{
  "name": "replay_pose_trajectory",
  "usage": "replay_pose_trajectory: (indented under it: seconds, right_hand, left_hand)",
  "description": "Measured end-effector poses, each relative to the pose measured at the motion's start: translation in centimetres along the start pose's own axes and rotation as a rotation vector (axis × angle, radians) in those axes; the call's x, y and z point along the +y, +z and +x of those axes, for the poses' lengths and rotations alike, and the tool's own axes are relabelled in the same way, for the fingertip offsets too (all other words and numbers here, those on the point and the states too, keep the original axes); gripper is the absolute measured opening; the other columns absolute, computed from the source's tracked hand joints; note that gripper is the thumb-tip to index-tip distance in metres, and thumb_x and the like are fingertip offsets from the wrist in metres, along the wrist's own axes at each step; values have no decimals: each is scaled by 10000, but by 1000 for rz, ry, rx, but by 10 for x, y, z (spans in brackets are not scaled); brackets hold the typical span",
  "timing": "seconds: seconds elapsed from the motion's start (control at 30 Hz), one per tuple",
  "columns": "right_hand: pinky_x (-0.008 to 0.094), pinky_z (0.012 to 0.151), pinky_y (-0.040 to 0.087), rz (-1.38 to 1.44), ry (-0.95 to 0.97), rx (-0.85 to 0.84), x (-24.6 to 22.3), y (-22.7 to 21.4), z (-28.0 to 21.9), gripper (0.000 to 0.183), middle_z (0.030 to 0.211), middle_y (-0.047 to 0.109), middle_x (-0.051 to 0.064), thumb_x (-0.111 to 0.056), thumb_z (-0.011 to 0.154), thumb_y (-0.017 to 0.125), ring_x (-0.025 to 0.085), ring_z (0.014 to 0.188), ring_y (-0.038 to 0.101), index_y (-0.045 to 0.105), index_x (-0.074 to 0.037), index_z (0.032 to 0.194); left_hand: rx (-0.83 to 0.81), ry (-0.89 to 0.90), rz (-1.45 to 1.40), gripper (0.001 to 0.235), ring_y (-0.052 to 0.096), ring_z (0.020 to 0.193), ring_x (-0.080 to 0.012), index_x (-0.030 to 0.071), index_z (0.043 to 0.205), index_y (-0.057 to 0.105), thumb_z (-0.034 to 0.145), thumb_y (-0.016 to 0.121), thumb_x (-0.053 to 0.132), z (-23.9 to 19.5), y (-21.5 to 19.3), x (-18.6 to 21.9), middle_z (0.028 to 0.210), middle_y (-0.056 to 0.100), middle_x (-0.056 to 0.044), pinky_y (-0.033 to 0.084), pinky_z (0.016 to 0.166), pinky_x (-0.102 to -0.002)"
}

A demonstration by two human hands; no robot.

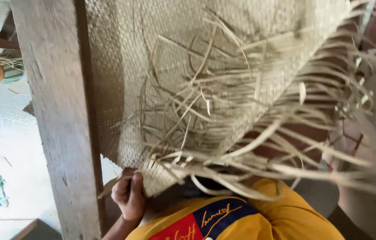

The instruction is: Weaving dried plant fibers to create or finish a mat, focusing on the edge fringe.

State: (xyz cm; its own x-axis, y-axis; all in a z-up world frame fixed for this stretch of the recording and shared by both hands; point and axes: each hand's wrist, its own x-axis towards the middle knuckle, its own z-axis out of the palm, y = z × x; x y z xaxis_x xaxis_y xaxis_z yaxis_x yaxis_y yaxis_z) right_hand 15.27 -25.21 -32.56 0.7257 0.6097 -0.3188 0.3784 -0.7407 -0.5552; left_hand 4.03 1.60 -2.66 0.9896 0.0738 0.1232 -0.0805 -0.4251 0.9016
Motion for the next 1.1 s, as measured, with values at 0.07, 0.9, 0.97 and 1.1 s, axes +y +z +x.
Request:
replay_pose_trajectory:
  seconds: [0.07, 0.9, 0.97, 1.1]
  right_hand:
    - [354, 686, 465, 58, 32, -3, 2, -3, -11, 171, 690, 653, 114, -144, 743, 546, 276, 736, 630, 693, -61, 766]
    - [401, 744, 452, 494, 545, 334, -150, -10, -124, 267, 707, 627, 156, -281, 663, 620, 344, 804, 604, 674, -30, 735]
    - [405, 748, 450, 531, 592, 353, -184, -3, -142, 279, 708, 625, 159, -292, 657, 626, 350, 810, 602, 673, -28, 733]
    - [411, 755, 449, 586, 661, 391, -243, -1, -189, 298, 710, 622, 164, -309, 648, 635, 358, 818, 599, 671, -24, 729]
  left_hand:
    - [-39, -61, -23, 125, 379, 495, -109, 9, 712, 501, 834, 475, -1, 1, -4, 3, 543, 419, -31, 320, 475, -243]
    - [77, -197, -516, 276, 281, 468, -70, 8, 567, 471, 813, 595, -4, -15, -16, 22, 445, 341, -10, 245, 427, -225]
    - [32, -350, -480, 223, 322, 473, -54, 3, 634, 524, 817, 638, 61, -10, -22, 37, 466, 380, -1, 252, 423, -221]
    - [-13, -434, -549, 217, 324, 480, -31, 29, 627, 538, 807, 654, 67, -15, -24, 37, 482, 379, 32, 261, 432, -210]
